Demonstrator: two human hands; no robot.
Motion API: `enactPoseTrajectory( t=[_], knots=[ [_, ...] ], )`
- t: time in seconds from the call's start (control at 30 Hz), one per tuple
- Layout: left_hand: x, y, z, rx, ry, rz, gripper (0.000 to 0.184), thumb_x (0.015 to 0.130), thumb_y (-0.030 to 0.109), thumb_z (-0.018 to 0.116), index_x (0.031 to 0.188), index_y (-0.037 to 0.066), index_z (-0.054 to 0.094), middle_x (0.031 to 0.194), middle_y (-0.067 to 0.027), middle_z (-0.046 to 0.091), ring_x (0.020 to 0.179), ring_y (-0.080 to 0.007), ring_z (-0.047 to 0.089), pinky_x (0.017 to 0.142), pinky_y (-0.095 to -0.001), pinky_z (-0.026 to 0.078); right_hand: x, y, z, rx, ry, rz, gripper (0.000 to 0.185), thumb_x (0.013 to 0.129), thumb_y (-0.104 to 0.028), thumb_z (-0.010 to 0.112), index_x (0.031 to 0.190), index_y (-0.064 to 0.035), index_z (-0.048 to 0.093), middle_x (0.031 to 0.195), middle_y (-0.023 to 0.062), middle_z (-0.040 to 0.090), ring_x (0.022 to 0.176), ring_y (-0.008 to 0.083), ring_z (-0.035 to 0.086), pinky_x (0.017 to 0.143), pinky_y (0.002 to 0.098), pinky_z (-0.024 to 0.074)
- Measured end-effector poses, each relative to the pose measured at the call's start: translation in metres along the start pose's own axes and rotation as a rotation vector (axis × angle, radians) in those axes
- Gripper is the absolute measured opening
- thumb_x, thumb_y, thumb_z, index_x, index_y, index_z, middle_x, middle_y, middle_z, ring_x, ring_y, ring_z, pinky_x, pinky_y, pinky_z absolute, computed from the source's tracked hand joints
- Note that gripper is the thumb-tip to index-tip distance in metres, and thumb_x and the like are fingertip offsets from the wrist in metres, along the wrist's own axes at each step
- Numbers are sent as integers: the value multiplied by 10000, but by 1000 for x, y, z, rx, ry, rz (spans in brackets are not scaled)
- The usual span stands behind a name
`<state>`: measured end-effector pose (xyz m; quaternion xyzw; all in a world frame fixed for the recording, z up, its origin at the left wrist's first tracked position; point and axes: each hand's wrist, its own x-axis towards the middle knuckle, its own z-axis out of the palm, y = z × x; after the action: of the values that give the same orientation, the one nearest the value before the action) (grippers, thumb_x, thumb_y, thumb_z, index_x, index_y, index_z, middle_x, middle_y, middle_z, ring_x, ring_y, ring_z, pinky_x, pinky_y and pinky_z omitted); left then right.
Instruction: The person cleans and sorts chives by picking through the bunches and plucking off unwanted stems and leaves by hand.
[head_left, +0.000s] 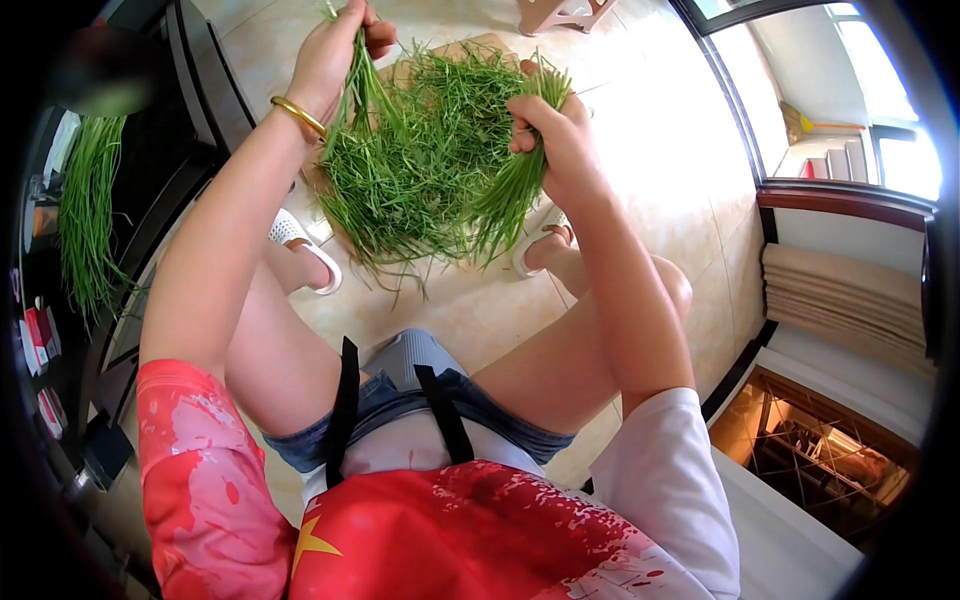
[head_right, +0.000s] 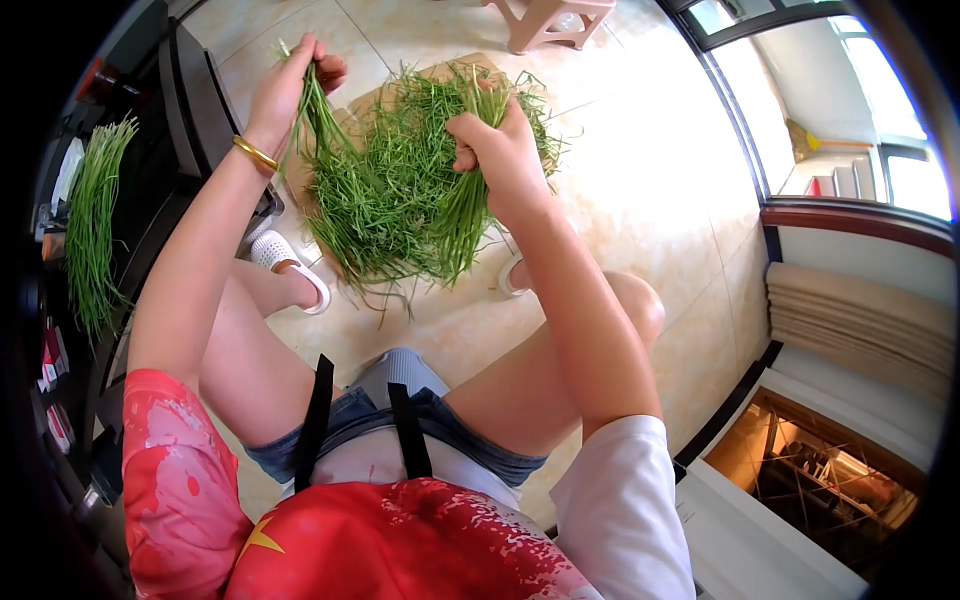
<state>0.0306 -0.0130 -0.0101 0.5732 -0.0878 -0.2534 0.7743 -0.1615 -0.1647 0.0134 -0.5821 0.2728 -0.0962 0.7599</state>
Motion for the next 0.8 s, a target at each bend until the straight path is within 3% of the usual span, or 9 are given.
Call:
enactPoseTrajectory(
  t=[0.03,0.13,0.17,0.23,0.33,0.47,0.53,0.6,0.8],
  knots=[
    [-6,0,4,0,-1,0,283,974,328,491,884,61,522,753,-20,554,543,-93,419,548,-224,406,0,2,-2,0,1,0,628,786,-46,567,1357,7,310,693,41,509,559,112,475,540,270,435],
    [-24,-1,15,61,-325,-98,296,963,359,508,899,70,512,626,55,419,505,-51,391,525,-208,391,-4,3,1,271,-127,68,584,812,-76,527,1349,2,311,709,58,512,549,130,476,542,293,441],
    [-27,-4,19,61,-324,-97,296,963,359,508,899,70,512,626,55,419,505,-51,391,525,-208,391,-4,3,2,307,-157,75,558,823,-86,505,1340,0,315,717,63,513,549,137,478,543,297,443],
    [-36,-6,27,88,-533,-246,291,943,371,544,917,82,517,614,78,360,478,-18,340,460,-190,320,-4,4,5,343,-188,82,533,833,-97,482,1331,-2,320,725,69,513,549,143,481,544,301,444],
    [-54,-2,38,264,-619,-275,262,929,355,572,936,99,518,629,91,373,468,-3,295,428,-183,249,-3,5,10,316,-231,106,473,835,-85,459,1291,-7,362,744,76,521,553,147,485,543,302,447],
    [-55,-10,39,327,-559,-214,231,930,327,572,944,103,515,651,94,386,468,-7,276,440,-180,245,-6,4,20,127,-259,65,295,872,-100,488,1152,-9,463,746,61,536,571,142,503,546,290,454],
    [-51,-12,36,170,-489,-257,222,935,317,563,935,101,511,654,89,391,485,-10,288,453,-179,265,-6,4,22,43,-257,15,220,889,-111,505,1083,-9,503,748,57,543,580,138,514,548,287,457],
    [-53,-15,37,139,-426,-230,219,941,315,553,925,102,505,659,84,395,496,-12,296,457,-183,271,-6,4,23,14,-97,33,144,909,-140,541,977,-14,537,743,49,557,595,129,532,547,282,459],
    [-49,-19,35,163,-339,-123,262,961,335,508,881,87,487,678,50,440,518,-28,332,461,-207,306,-11,-1,25,-33,-134,92,152,916,-168,557,937,-18,549,718,51,563,591,130,541,531,278,457]
  ],
)
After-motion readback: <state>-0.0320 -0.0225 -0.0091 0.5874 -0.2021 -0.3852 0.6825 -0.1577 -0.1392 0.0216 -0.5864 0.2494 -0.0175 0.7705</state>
